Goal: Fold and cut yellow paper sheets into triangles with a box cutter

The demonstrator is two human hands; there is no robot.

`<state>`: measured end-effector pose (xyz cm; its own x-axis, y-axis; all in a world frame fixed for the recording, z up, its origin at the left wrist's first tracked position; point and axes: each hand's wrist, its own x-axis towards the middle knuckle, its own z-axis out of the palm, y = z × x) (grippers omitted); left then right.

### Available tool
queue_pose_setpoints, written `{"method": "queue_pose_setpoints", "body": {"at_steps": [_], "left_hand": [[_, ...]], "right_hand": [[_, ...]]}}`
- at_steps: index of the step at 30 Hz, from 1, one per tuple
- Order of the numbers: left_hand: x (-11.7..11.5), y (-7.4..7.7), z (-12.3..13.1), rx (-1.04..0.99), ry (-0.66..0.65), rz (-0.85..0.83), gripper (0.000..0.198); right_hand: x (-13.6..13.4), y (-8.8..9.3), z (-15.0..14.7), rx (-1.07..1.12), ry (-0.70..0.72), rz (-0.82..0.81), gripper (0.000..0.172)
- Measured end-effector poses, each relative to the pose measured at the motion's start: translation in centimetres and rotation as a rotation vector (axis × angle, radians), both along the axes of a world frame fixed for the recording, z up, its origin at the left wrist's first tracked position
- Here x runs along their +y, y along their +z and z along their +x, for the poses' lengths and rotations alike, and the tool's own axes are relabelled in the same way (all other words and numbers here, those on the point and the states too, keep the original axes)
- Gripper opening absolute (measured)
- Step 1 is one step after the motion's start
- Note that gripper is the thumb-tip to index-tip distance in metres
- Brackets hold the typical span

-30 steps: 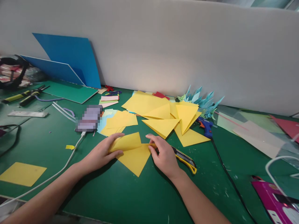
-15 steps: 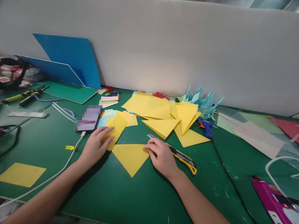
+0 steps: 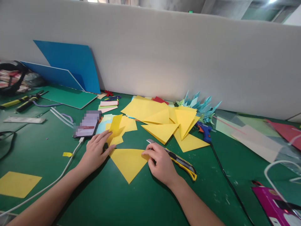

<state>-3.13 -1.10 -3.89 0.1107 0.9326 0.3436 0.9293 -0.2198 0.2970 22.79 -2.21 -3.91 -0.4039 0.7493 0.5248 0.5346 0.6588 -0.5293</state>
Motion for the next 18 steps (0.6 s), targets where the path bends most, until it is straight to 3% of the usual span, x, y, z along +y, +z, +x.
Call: {"method": "queue_pose_setpoints", "body": {"at_steps": [4,9,18], "left_hand": [[0.01,0.34,0.0,-0.068,-0.005,-0.011,0.04],[-0.07,0.51,0.22,-0.02,0.009,-0.112,0.035],[0.01,0.39,0.04,0.014,-0.06,-0.11,0.036]], "right_hand": [[-0.02,0.18,0.02,0.01,0.003,-0.034,0.031],[0.03,0.11,0.11,0.004,0.012,-0.05,0.032],[0.02,-0.04,0.13,-0.028,0.019,-0.033,0.032]]}}
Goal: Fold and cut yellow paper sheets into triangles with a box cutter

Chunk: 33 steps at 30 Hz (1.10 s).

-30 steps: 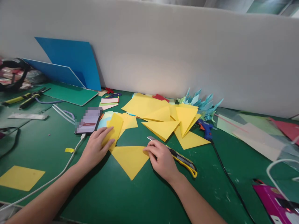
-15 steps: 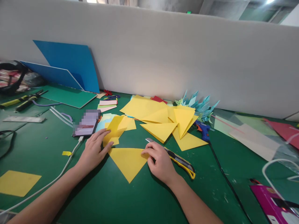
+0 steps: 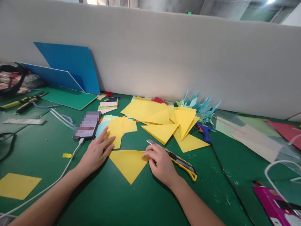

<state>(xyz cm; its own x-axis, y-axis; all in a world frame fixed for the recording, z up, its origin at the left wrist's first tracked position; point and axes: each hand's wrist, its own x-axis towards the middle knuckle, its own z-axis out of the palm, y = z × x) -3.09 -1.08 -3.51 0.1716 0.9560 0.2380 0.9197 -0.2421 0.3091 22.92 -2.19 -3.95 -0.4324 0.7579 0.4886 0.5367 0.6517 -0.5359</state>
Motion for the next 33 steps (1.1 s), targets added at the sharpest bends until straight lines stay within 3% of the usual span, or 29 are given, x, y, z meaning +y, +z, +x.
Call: {"method": "queue_pose_setpoints", "body": {"at_steps": [7,10,16,21,25,29,33], "left_hand": [[0.0,0.3,0.0,-0.129,-0.069,0.026,0.039],[-0.5,1.1,0.4,-0.333,-0.143,0.038,0.037],[-1.1,2.1,1.4,-0.624,-0.26,-0.128,0.029],[-1.1,2.0,1.5,-0.789,-0.067,-0.274,0.028],[-1.3,2.2,1.8,-0.863,0.027,-0.318,0.033],[-1.5,2.1,2.2,-0.858,-0.014,-0.31,0.037],[-1.7,1.8,2.5,-0.689,-0.139,-0.241,0.032]], "right_hand": [[0.0,0.1,0.0,0.08,-0.019,-0.059,0.031],[0.1,0.1,0.1,0.202,-0.05,-0.154,0.027],[0.6,-0.3,0.6,0.503,-0.096,-0.437,0.018],[0.4,0.1,0.3,0.867,-0.052,-0.71,0.072],[0.1,0.6,-0.4,0.913,0.031,-0.894,0.093],[-0.1,1.1,-0.9,0.776,0.139,-1.032,0.074],[-0.1,1.2,-1.1,0.82,0.14,-1.045,0.056]]}}
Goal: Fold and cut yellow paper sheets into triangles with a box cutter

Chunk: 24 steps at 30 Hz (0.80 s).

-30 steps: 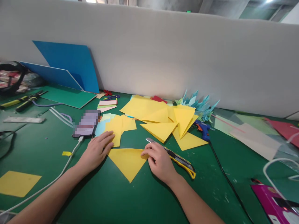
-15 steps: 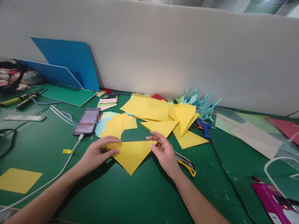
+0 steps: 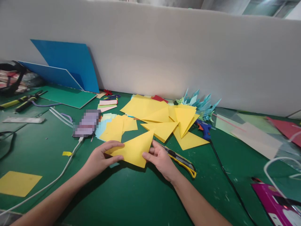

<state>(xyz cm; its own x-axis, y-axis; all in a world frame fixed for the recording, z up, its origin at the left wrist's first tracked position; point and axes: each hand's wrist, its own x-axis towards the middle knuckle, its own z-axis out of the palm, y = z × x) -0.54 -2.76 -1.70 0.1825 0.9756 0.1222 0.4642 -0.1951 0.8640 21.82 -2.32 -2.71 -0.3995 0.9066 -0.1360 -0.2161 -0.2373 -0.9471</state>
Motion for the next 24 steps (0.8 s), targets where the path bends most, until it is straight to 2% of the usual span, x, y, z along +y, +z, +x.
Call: {"method": "queue_pose_setpoints", "body": {"at_steps": [3,5,9,14,19,24], "left_hand": [[-0.3,-0.2,0.2,0.15,-0.064,0.102,0.031],[-0.5,-0.3,0.4,0.195,-0.103,0.097,0.043],[-1.3,-0.3,0.9,0.18,-0.187,-0.017,0.068],[-2.1,-0.5,1.2,0.106,-0.293,-0.015,0.068],[-2.2,-0.5,1.1,0.113,-0.278,-0.006,0.067],[-2.1,0.0,1.2,0.1,-0.161,-0.104,0.056]], "right_hand": [[0.0,0.0,0.0,0.021,-0.027,-0.021,0.053],[-0.1,0.0,-0.1,0.029,-0.04,-0.035,0.055],[-0.2,-0.1,-0.2,0.026,-0.055,-0.049,0.059],[-0.4,-0.3,-0.4,0.02,-0.059,-0.029,0.063],[-0.4,-0.3,-0.5,0.023,-0.025,0.0,0.062],[-0.4,-0.2,-0.5,0.044,0.006,-0.002,0.065]]}}
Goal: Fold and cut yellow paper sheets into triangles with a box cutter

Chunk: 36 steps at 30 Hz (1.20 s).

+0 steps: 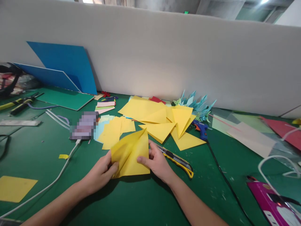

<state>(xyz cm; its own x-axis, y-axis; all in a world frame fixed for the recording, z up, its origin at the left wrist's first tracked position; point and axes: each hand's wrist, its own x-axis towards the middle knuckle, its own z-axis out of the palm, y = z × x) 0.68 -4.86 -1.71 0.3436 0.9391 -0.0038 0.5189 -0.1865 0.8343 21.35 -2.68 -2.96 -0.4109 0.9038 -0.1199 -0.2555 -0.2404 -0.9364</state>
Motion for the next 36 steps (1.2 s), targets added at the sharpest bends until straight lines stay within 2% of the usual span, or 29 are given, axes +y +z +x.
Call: {"method": "queue_pose_setpoints", "body": {"at_steps": [9,17,26,36], "left_hand": [[0.9,-0.8,-0.2,-0.331,0.246,-0.189,0.051],[1.2,0.2,0.0,-0.593,0.281,-0.323,0.053],[1.3,0.3,0.0,-0.609,0.321,-0.34,0.055],[1.3,0.2,-0.1,-0.591,0.307,-0.334,0.054]], "right_hand": [[-0.2,-0.4,0.1,0.005,0.074,0.068,0.059],[-0.2,0.0,0.3,-0.025,0.057,0.093,0.058],[-0.3,-0.1,0.2,-0.057,0.061,0.108,0.061],[-0.4,-0.2,0.3,-0.062,0.07,0.116,0.057]]}}
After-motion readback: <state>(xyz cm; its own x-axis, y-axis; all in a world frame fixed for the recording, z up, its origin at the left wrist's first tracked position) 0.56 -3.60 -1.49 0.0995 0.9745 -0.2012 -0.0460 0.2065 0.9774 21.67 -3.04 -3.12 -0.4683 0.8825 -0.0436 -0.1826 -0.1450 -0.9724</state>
